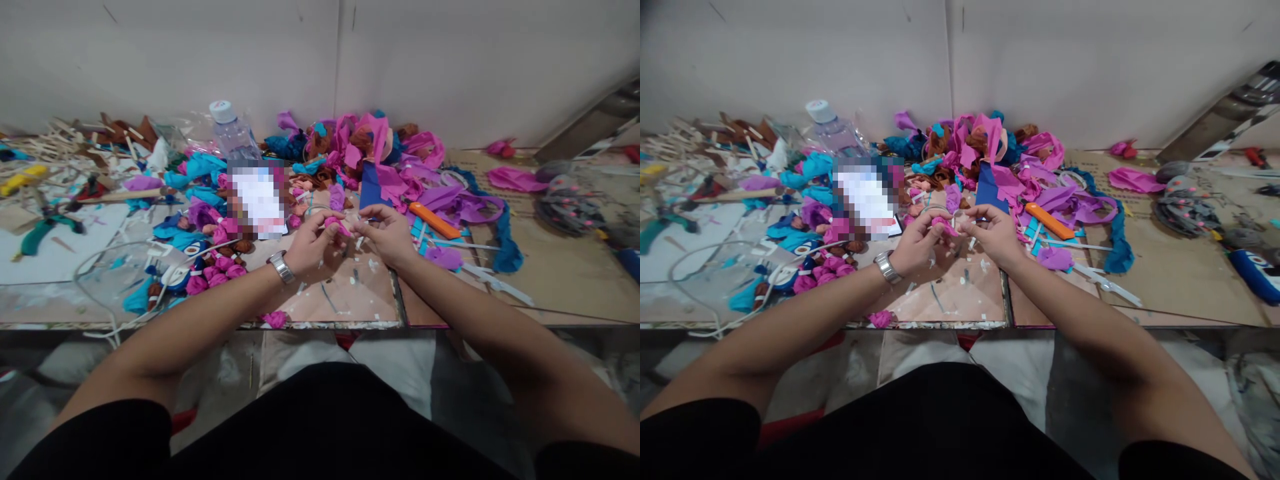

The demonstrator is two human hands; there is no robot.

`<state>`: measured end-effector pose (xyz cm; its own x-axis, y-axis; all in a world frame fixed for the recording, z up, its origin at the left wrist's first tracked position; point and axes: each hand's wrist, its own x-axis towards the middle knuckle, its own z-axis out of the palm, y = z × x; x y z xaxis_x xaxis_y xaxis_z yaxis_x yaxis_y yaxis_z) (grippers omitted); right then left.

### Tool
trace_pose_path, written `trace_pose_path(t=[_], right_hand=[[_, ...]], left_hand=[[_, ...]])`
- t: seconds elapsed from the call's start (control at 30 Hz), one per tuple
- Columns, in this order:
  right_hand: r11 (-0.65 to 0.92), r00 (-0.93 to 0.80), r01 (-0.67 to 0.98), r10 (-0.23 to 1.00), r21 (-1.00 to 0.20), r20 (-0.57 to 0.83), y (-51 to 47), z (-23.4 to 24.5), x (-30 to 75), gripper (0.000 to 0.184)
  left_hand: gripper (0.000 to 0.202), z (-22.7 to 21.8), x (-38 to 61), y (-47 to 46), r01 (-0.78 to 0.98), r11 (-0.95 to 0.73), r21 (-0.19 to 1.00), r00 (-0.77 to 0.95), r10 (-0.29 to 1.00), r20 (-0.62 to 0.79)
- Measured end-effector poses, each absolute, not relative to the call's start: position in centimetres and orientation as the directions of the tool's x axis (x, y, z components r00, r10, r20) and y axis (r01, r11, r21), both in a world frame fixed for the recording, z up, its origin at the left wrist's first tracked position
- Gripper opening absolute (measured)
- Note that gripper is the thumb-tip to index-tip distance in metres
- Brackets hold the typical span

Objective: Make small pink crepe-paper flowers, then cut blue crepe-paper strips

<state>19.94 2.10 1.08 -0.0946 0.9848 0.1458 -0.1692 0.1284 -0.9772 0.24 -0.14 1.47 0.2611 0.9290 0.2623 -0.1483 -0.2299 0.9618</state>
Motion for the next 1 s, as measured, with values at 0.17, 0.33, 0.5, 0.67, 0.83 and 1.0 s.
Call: trace_pose_path(t=[0.17,0.33,0.5,0.67,0.83,1.0], right_hand=[[0.094,-0.138,-0.256,0.982,-0.962,0.132,2.2,0.6,19.7,0.052],[0.180,-0.127,-0.243,0.968,-0.953,0.215,2.7,-0.2,20.1,0.041],[0.216,-0.064,-0.190,0.971,-0.958,0.231,3.3,-0.6,20.6,0.030],[0.135,-0.068,-0.340,0.984,-0.931,0.167,3.6,-0.2,20.6,0.029],[0.110,-0.068,-0.334,0.988,-0.936,0.140,3.7,0.2,20.8,0.035],[0.094,-0.066,-0.337,0.990,-0.937,0.123,3.7,0.5,21.0,0.034]], left_hand=[[0.053,2.3,0.4,-0.5,-0.107,-0.255,0.961,0.201,0.941,0.272],[0.057,2.2,0.4,-0.4,-0.177,-0.190,0.966,0.183,0.958,0.222],[0.065,1.0,-0.1,0.6,-0.175,-0.186,0.967,0.188,0.958,0.218],[0.055,0.4,-0.3,1.0,-0.148,-0.161,0.976,0.191,0.964,0.188],[0.045,0.5,-0.2,0.7,-0.139,-0.133,0.981,0.240,0.957,0.164],[0.047,0.7,-0.2,0.4,-0.052,-0.171,0.984,0.285,0.942,0.179]])
